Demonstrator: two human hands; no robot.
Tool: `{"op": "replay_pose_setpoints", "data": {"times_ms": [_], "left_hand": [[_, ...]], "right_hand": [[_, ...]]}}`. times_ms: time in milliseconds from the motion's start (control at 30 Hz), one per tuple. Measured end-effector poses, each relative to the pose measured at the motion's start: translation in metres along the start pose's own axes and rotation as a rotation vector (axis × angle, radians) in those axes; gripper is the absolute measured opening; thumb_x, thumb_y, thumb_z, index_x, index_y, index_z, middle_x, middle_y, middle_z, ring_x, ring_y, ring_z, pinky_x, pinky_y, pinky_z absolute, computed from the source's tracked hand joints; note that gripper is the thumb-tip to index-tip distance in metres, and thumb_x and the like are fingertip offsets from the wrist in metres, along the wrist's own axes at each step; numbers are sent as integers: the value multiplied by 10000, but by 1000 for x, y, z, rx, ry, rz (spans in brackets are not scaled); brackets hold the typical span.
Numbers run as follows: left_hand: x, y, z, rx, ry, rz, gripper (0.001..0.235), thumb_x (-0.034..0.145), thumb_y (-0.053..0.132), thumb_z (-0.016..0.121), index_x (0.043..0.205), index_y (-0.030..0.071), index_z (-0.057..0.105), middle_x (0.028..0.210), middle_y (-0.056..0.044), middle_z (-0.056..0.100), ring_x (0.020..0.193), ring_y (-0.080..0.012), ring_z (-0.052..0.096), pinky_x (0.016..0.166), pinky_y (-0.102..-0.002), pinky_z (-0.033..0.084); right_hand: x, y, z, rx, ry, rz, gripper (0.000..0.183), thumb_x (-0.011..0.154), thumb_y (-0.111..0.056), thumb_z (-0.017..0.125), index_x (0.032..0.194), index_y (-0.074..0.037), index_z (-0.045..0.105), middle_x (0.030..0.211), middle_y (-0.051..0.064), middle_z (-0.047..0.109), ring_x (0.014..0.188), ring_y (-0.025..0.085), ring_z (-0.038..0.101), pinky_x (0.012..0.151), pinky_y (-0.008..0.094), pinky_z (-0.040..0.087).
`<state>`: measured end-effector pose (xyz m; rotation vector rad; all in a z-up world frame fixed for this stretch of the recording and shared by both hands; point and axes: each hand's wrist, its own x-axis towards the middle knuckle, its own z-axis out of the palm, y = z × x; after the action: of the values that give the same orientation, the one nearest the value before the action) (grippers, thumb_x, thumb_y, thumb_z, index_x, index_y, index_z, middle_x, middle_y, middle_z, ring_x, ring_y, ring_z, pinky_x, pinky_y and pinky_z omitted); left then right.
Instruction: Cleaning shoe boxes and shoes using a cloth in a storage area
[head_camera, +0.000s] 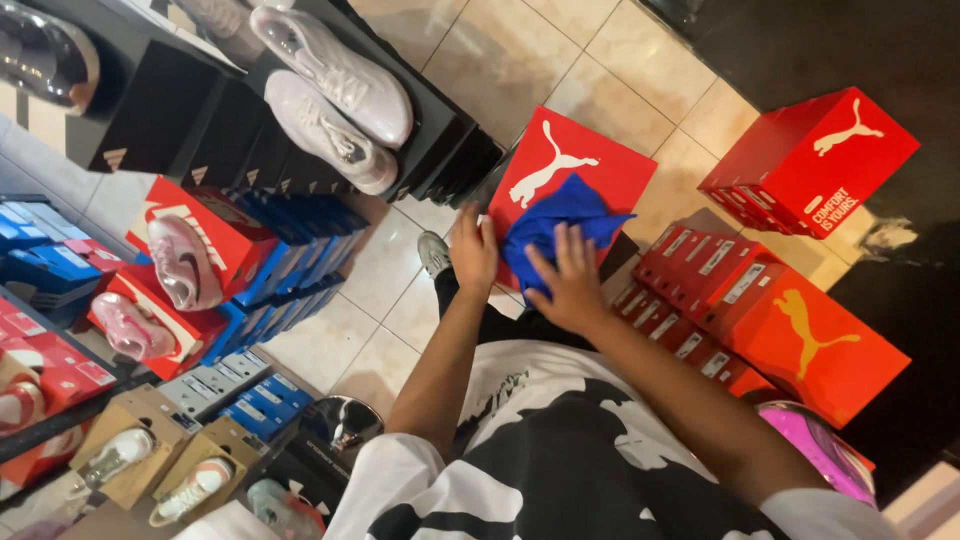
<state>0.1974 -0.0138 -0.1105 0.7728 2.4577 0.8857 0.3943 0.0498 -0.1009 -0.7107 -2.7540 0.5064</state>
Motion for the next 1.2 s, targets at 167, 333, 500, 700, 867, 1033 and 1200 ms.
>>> {"op": "replay_pose_setpoints", "data": {"times_ms": [167,333,500,700,867,1033,1200], "left_hand": [[24,-26,31,299,-314,-107,503,1075,606,224,1312,266,509,1198,-150,677,1103,-412,684,940,-564,516],[19,-26,28,331,-352,-119,486,1088,571,222,1394,276,457,1190,-139,691,1055,-400,712,897,-554,551],[18,-34,42,351,-378,-116,507,1078,597,199,1435,296,395,1320,-101,634,1049,-405,708,880,-558,565],[13,-7,17,325,-446,-176,502,1089,534,166,1448,252,375,1384,-125,583,1120,-414,681,922,-555,556],[30,-2,20,370,-429,-170,505,1096,523,168,1409,201,401,1343,-155,603,1123,-437,677,935,-564,549],[21,-6,24,376,-424,-171,507,1093,548,163,1378,222,427,1301,-145,634,1127,-421,683,939,-558,548],[26,-16,31,409,-340,-118,466,1088,573,200,1223,220,473,1160,-142,677,1049,-410,711,899,-532,572]], "right_hand": [[9,19,40,-134,-96,1,739,883,-625,556,1554,-358,400,1655,200,297,1479,490,306,1108,731,242],[82,105,7,-242,-20,245,765,941,-576,553,1590,-215,371,1601,304,318,1374,606,374,1038,822,240],[180,175,-27,193,-501,834,724,820,-853,582,1439,-497,464,1295,53,672,1195,303,641,947,490,511],[238,102,-84,382,-632,789,825,864,-725,597,1550,-295,439,1436,205,571,1346,361,527,1113,490,414],[181,185,-68,360,-587,776,752,922,-745,573,1460,-220,560,1358,204,624,1297,378,556,1074,530,438],[85,205,-23,30,-200,565,477,1005,-600,682,1139,-142,678,1000,151,702,1014,394,677,826,551,561],[73,70,-7,104,-197,121,886,736,-243,757,1507,48,434,1585,294,386,1478,457,307,1182,612,267]]}}
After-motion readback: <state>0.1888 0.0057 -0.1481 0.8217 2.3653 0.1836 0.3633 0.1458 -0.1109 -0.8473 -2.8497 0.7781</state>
